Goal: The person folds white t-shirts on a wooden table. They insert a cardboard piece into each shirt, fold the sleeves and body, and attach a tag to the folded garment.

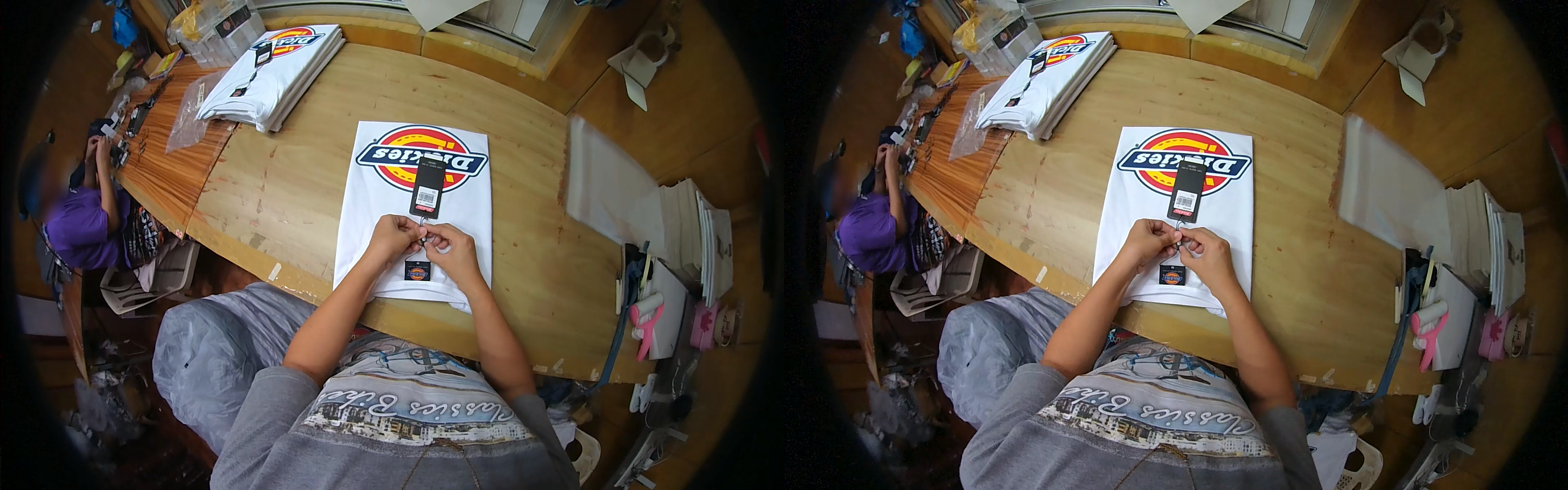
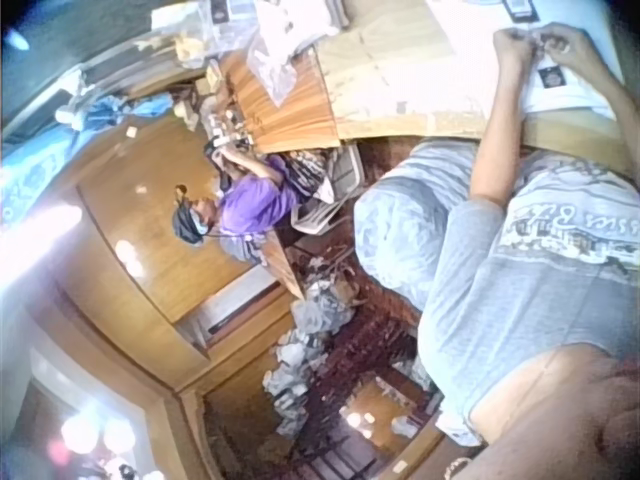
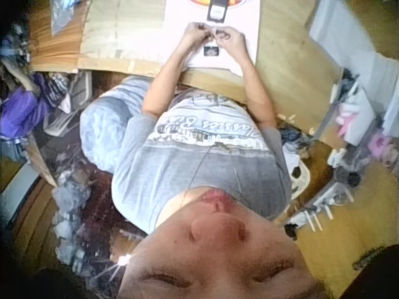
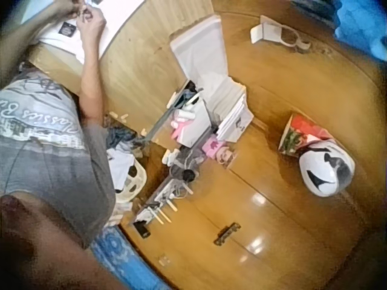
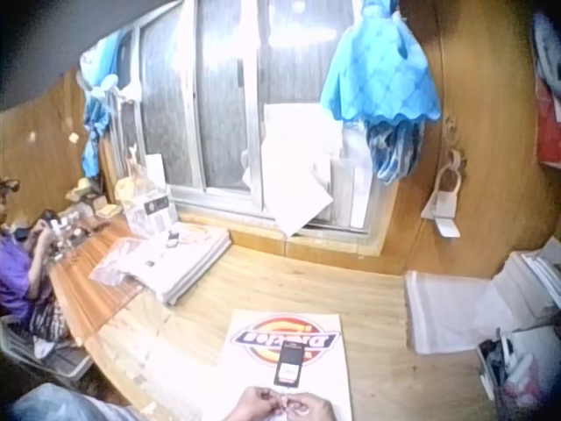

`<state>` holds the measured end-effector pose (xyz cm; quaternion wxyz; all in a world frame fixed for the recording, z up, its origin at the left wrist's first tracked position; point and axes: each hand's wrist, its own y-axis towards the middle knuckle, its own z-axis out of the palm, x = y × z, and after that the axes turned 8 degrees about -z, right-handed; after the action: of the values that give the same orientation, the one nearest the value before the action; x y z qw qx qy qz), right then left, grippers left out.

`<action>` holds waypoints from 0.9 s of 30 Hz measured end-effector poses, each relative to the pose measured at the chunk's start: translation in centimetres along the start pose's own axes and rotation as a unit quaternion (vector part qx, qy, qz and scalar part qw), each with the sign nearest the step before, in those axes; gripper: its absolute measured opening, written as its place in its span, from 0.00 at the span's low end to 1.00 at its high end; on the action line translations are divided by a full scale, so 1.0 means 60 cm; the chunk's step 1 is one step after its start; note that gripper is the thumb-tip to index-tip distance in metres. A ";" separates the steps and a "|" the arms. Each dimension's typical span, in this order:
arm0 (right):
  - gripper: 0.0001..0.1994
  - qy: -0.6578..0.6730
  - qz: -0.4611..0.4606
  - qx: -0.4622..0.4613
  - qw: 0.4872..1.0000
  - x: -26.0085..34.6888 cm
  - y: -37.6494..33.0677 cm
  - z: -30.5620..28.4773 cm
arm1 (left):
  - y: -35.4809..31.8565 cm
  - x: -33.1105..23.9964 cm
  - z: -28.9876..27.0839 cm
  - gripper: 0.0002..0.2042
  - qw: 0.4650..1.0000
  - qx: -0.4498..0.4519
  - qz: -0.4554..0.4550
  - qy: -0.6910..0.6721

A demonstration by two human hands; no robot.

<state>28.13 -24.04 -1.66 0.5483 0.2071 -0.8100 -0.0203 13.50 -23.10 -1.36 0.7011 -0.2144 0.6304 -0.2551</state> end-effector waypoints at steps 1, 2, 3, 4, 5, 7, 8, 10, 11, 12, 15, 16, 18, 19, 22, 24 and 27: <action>0.16 -0.003 -0.005 0.002 1.000 0.000 -0.001 -0.002 | 0.000 0.001 -0.001 0.06 1.000 0.004 0.002 -0.001; 0.17 -0.007 -0.009 0.004 1.000 -0.001 -0.001 -0.004 | -0.001 0.001 -0.001 0.06 1.000 0.009 0.005 0.000; 0.17 -0.011 -0.014 0.006 1.000 -0.001 -0.002 -0.006 | -0.001 0.000 -0.001 0.06 1.000 0.013 0.009 0.002; 0.18 0.002 -0.009 0.002 1.000 -0.002 -0.003 -0.007 | -0.002 -0.003 -0.001 0.06 1.000 0.018 0.014 0.004; 0.18 0.014 -0.004 -0.003 1.000 -0.002 -0.006 -0.008 | -0.003 -0.005 0.001 0.06 1.000 0.016 0.014 0.003; 0.19 0.031 0.013 -0.014 0.999 0.003 -0.013 -0.011 | -0.007 -0.007 0.002 0.05 1.000 0.010 0.013 0.000; 0.18 0.035 0.025 -0.020 0.999 0.012 -0.018 -0.015 | -0.005 -0.004 0.001 0.06 1.000 0.012 0.019 0.014; 0.17 -0.004 0.039 -0.044 0.998 0.025 -0.035 -0.027 | 0.004 0.004 -0.001 0.07 0.998 0.018 0.031 0.044; 0.16 -0.047 0.043 -0.061 0.996 0.027 -0.049 -0.038 | -0.009 -0.005 0.002 0.08 0.986 -0.048 0.082 0.140; 0.15 -0.090 0.046 -0.077 0.992 0.028 -0.064 -0.049 | -0.027 -0.015 0.006 0.09 0.957 -0.113 0.132 0.233; 0.12 -0.259 0.086 -0.141 0.952 0.026 -0.115 -0.082 | -0.094 -0.032 -0.014 0.15 0.875 -0.257 0.189 0.364; 0.12 -0.251 0.115 -0.145 0.950 0.026 -0.129 -0.091 | -0.118 -0.023 -0.034 0.17 0.859 -0.291 0.189 0.377; 0.13 -0.091 0.206 -0.157 0.962 -0.018 -0.179 -0.105 | -0.148 0.019 -0.060 0.22 0.810 -0.353 0.204 0.422; 0.14 0.039 0.272 -0.147 0.950 0.030 -0.175 -0.114 | -0.155 0.048 -0.082 0.24 0.767 -0.389 0.217 0.462; 0.13 0.096 0.350 -0.129 0.923 0.001 -0.207 -0.120 | -0.172 0.092 -0.078 0.29 0.832 -0.370 0.143 0.389; 0.11 0.173 0.362 -0.090 0.912 0.002 -0.195 -0.142 | -0.178 0.083 -0.075 0.29 0.861 -0.347 0.090 0.360; 0.11 0.345 0.340 -0.014 0.875 -0.049 -0.177 -0.164 | -0.189 0.049 -0.080 0.27 0.906 -0.249 -0.044 0.340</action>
<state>41.19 -30.80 -3.08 0.7687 -0.0952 -0.5896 0.2288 7.94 -33.64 2.89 0.3562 -0.3102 0.8632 -0.1781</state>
